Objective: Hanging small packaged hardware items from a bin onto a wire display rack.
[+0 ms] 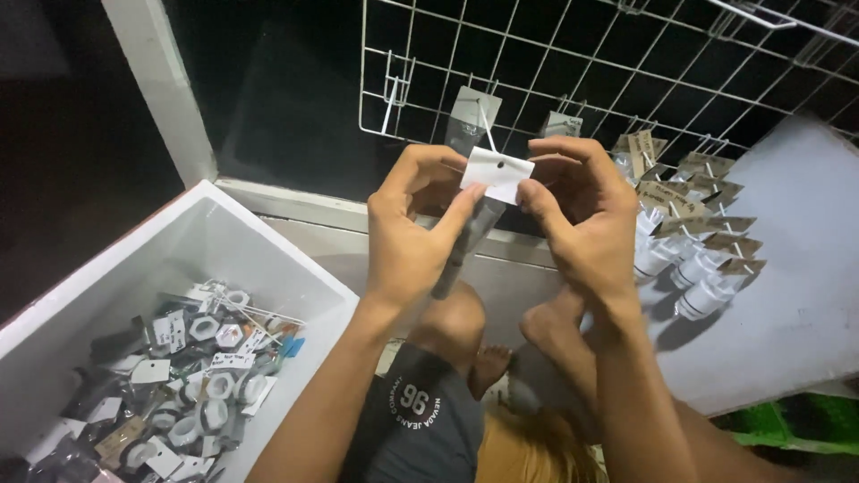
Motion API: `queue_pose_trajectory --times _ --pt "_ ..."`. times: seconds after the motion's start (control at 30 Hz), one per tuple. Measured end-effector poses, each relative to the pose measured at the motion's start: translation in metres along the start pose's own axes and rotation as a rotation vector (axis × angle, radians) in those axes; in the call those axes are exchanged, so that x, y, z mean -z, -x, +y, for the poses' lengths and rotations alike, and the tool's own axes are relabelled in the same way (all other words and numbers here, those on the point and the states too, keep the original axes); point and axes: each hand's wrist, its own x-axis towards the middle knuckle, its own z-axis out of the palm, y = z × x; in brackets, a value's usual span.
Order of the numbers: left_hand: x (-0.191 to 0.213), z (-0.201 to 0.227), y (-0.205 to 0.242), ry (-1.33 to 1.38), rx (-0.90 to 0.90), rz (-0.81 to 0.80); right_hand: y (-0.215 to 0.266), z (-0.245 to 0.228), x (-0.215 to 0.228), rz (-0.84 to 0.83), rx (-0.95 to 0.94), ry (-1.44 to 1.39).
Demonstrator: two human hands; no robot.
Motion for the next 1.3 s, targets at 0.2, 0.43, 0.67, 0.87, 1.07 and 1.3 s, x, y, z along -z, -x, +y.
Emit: queue_pose_trajectory --times 0.2,0.43,0.67,0.87,1.07,1.3 --pt "-0.004 -0.010 -0.001 -0.029 -0.025 0.019 0.002 0.008 -0.006 0.040 0.049 0.004" --pt "-0.007 -0.013 -0.001 -0.078 -0.109 0.057 0.002 -0.004 -0.013 0.056 0.065 0.061" --pt "-0.007 -0.020 -0.002 -0.095 -0.167 0.062 0.002 -0.003 -0.013 0.056 0.096 0.074" --pt "-0.005 -0.020 0.000 -0.114 -0.194 0.019 0.003 0.000 -0.012 0.046 0.102 0.084" --pt "-0.004 -0.031 0.005 -0.177 -0.218 -0.038 0.003 -0.003 -0.016 0.031 0.110 0.176" --pt "-0.002 -0.040 0.008 -0.393 -0.347 -0.100 0.006 -0.007 -0.026 0.088 0.445 0.581"
